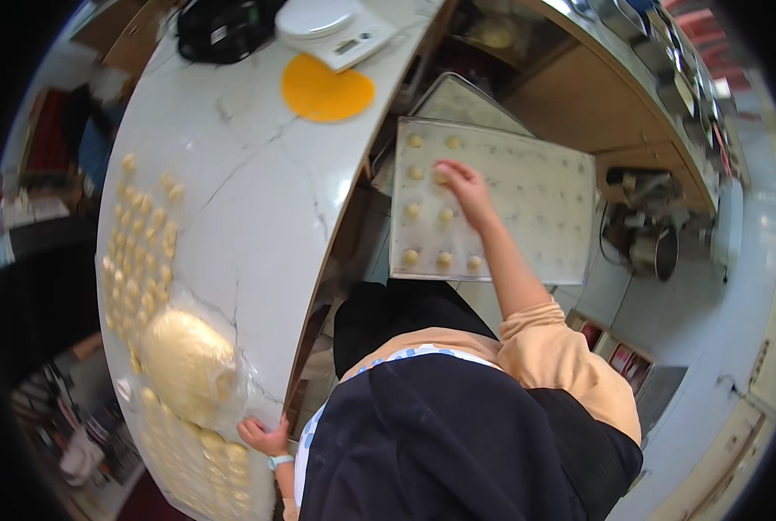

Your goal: The person rolls small dough pieces into balls on the countertop by hand and arranges them onto a baking tray.

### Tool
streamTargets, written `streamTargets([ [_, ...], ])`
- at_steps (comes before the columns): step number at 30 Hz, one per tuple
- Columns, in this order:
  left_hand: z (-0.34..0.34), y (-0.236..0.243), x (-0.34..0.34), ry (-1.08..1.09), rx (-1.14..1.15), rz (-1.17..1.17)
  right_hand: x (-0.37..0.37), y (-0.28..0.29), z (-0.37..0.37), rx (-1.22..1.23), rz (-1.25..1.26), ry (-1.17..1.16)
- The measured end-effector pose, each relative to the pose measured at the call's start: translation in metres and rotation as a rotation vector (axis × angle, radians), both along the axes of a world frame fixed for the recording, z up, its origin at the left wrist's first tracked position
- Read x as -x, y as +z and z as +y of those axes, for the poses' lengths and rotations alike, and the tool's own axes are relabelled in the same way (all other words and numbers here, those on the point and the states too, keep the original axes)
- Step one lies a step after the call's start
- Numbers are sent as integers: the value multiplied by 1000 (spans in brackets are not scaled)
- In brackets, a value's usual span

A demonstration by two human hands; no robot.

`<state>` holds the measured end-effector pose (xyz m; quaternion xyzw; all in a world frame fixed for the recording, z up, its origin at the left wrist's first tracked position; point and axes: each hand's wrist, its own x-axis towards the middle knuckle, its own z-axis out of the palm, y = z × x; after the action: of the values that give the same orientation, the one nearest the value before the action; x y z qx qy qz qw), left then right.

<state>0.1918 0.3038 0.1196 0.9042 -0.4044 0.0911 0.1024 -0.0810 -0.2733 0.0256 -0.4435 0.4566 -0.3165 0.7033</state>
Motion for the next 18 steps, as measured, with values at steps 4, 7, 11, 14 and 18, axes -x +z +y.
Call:
streamTargets([
  [4, 4, -7, -9, 54, -40, 20, 93, -66, -32, 85, 582, -169],
  [7, 6, -7, -15, -7, -79, -13, 101, -105, -29, 184, 782, -163],
  [11, 11, -8, -16, 11, -98, -21, 100, -131, -27, 285, 972, -71],
  [14, 21, -7, -12, 77, -134, -4, 95, -130, -25, 606, 1092, -125],
  [18, 10, -2, 6, 202, -104, 13, 1, -39, -46, 666, 725, -345],
])
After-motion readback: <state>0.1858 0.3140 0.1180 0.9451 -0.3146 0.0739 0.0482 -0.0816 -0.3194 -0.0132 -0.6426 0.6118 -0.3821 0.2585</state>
